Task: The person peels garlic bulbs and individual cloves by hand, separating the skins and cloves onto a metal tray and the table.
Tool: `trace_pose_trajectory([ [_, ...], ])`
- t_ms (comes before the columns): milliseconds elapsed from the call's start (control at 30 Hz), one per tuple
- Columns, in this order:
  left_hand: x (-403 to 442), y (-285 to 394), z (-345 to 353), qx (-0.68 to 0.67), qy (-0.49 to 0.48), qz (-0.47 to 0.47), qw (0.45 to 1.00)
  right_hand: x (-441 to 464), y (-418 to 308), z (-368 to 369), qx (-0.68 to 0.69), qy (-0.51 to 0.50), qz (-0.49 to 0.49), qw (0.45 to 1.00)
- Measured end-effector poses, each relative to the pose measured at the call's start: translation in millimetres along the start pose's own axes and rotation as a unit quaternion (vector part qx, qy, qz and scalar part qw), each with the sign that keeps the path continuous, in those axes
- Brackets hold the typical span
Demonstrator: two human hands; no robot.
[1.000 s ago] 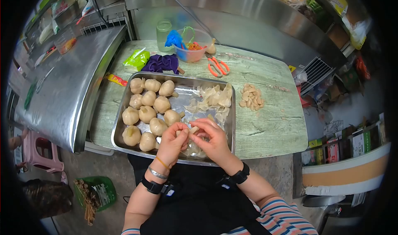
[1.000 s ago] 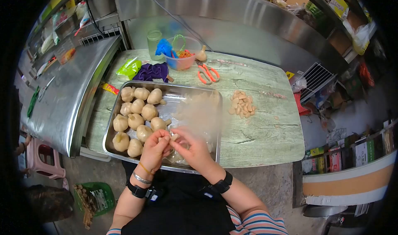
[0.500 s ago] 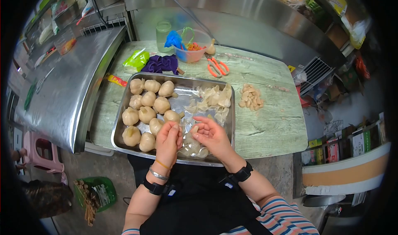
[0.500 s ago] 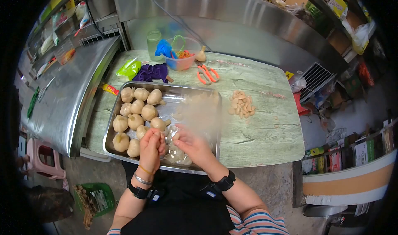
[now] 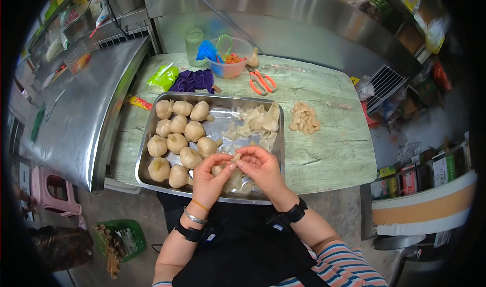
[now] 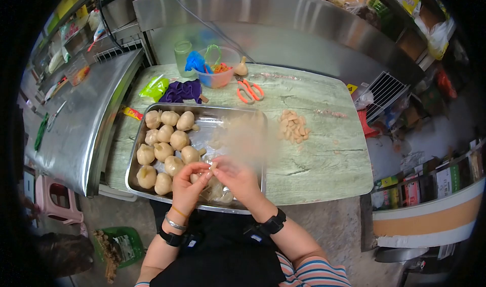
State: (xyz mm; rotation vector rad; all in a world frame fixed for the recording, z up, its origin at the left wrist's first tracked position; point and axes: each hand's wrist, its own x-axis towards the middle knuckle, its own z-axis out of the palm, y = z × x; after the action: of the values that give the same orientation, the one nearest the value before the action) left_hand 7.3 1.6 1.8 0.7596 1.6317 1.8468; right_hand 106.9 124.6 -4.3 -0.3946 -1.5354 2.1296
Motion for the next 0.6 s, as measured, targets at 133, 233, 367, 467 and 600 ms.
trace_pose_trajectory([
  [133, -1.4, 3.5, 2.7, 0.097, 0.005, 0.065, 0.993, -3.2, -4.7, 1.5, -0.026, 0.002, 0.013, 1.000],
  [233, -1.5, 4.9, 5.8, 0.146, 0.013, 0.081, 0.986, -2.9, -6.8, 2.3, -0.030, 0.005, 0.016, 0.999],
  [367, -0.1, 1.9, 6.3, 0.146, 0.026, 0.091, 0.985, -1.4, 3.9, 1.1, -0.026, 0.009, 0.008, 1.000],
  [467, -1.7, 0.5, 5.0, 0.128, 0.027, 0.057, 0.990, -1.3, 6.0, 0.6, -0.044, 0.015, 0.011, 0.999],
  [600, -1.2, 5.7, 3.7, 0.144, 0.017, 0.070, 0.987, -1.0, 7.8, -1.8, -0.061, 0.013, 0.011, 0.998],
])
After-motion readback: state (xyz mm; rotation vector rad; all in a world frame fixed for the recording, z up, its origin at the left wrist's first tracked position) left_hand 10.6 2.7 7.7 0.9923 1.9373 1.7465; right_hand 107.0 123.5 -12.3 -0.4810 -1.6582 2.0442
